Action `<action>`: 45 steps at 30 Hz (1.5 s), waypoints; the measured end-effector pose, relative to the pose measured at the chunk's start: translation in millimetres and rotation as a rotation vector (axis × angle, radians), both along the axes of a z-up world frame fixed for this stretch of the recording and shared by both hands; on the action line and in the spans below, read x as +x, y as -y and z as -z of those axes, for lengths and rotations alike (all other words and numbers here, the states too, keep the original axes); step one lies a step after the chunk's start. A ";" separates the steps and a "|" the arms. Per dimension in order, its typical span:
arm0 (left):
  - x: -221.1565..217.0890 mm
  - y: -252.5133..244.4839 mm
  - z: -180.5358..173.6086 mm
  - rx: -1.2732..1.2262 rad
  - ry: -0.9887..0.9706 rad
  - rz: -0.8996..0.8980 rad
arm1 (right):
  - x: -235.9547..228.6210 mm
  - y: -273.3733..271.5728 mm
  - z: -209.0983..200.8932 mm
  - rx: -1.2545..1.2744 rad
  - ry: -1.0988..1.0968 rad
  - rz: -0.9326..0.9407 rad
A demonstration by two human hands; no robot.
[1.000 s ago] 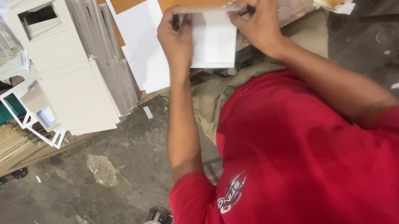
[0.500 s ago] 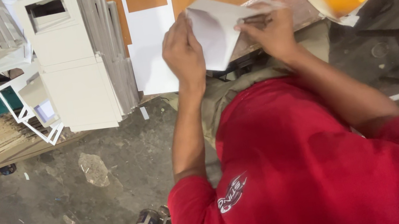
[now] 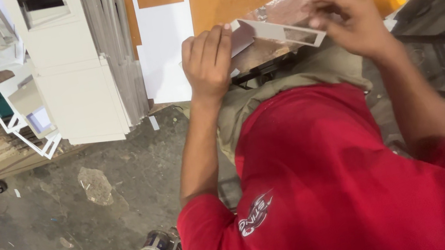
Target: The person assembles white cardboard frames by hand, aligning and pressing pieces together on a workbench. They repeatedly pick up frame parts, join them, and place the assembled units aside.
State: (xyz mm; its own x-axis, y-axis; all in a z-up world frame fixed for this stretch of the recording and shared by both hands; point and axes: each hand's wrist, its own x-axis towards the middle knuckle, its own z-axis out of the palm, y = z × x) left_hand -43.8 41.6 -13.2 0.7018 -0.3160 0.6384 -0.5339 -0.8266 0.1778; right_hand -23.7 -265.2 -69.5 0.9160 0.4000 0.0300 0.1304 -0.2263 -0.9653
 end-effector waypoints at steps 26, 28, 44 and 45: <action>-21.6 4.3 7.1 -0.010 0.022 0.112 | 39.5 -79.0 -65.6 -0.125 -0.398 -0.279; -22.9 4.0 7.6 0.001 0.026 0.110 | 45.9 -80.3 -73.3 -0.186 -0.363 -0.353; -25.0 0.5 10.4 0.068 0.084 0.124 | 60.2 -93.9 -92.2 -0.389 -0.196 -0.476; -25.1 0.6 10.2 0.076 0.089 0.121 | 60.0 -94.4 -93.0 -0.408 -0.177 -0.470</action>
State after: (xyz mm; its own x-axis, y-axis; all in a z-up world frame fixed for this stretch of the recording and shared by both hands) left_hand -68.9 41.0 -23.4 0.5976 -0.4446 0.6673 -0.6412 -0.7646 0.0649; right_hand 36.4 -170.8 23.5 0.6173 0.7071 -0.3449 0.1520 -0.5374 -0.8295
